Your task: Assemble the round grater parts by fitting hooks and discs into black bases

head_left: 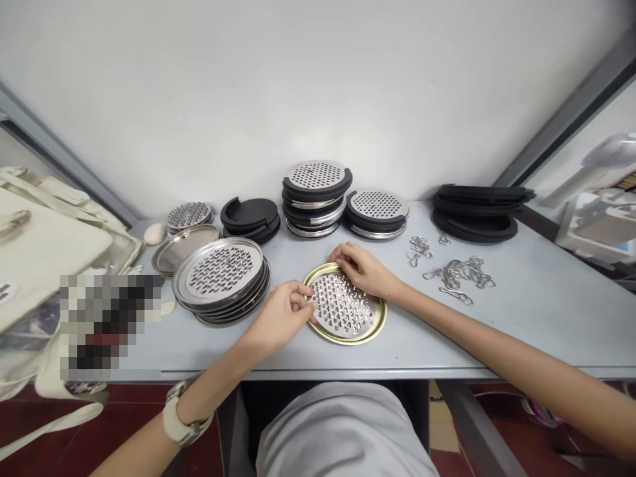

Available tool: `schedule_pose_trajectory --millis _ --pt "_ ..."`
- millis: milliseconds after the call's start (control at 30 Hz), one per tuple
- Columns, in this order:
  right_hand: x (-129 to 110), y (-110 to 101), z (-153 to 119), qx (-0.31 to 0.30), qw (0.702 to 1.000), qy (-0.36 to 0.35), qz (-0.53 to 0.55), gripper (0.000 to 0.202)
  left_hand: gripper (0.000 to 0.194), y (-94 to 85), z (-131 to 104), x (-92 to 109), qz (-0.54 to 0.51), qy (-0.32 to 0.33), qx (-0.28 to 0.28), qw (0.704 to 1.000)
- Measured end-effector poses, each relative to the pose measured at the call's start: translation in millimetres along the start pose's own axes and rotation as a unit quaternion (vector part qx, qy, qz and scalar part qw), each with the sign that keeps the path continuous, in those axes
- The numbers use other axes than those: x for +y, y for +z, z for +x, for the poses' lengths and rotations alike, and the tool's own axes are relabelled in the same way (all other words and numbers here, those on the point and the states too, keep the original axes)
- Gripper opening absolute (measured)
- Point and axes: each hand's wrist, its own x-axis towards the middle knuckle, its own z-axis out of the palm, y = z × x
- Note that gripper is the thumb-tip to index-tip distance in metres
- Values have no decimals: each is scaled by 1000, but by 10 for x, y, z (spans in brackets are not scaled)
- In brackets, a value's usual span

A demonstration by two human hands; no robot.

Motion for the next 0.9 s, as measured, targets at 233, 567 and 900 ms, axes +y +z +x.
schedule_pose_trajectory --millis 233,567,900 --pt "2 0 6 1 1000 4 16 16 18 -51 50 151 2 -41 -33 999" --pt "-19 -9 -3 -2 1000 13 26 18 17 -18 -105 155 19 -82 -15 996" --pt "-17 -7 -5 -5 999 20 31 17 20 -76 -69 168 5 -105 -62 993"
